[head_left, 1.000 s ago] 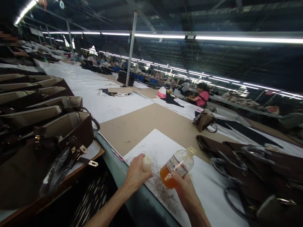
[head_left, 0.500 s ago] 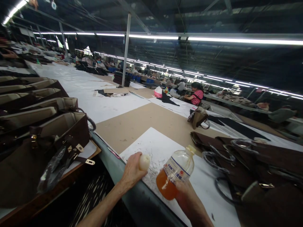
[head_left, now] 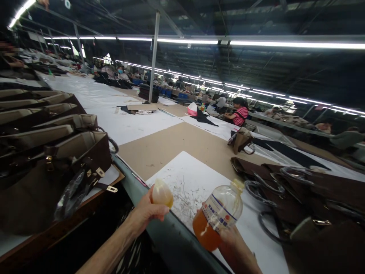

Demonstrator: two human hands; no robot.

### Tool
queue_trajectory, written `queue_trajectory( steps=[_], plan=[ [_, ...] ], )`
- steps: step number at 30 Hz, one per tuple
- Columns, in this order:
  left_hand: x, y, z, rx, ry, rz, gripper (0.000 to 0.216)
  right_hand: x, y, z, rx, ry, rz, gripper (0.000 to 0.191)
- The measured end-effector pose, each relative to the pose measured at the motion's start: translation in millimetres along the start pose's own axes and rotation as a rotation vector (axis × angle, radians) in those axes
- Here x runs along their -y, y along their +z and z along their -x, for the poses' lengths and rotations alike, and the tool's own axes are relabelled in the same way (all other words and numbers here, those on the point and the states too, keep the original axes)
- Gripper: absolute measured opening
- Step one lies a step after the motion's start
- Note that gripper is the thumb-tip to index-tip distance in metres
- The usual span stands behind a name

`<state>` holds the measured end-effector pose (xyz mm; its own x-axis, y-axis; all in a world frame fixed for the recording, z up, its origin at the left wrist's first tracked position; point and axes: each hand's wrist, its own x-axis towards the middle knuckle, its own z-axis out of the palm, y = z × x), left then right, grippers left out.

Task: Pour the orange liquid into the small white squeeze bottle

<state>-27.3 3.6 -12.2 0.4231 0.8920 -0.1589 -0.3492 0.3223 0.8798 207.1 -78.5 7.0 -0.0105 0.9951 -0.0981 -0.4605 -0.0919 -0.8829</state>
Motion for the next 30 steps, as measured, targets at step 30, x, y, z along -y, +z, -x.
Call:
queue_trajectory(
  steps=[30],
  plan=[
    [10,-114,181,-0.65,0.206,-0.313,0.057,-65,142,-104,0.569,-1.373,1.876,0.054]
  ],
)
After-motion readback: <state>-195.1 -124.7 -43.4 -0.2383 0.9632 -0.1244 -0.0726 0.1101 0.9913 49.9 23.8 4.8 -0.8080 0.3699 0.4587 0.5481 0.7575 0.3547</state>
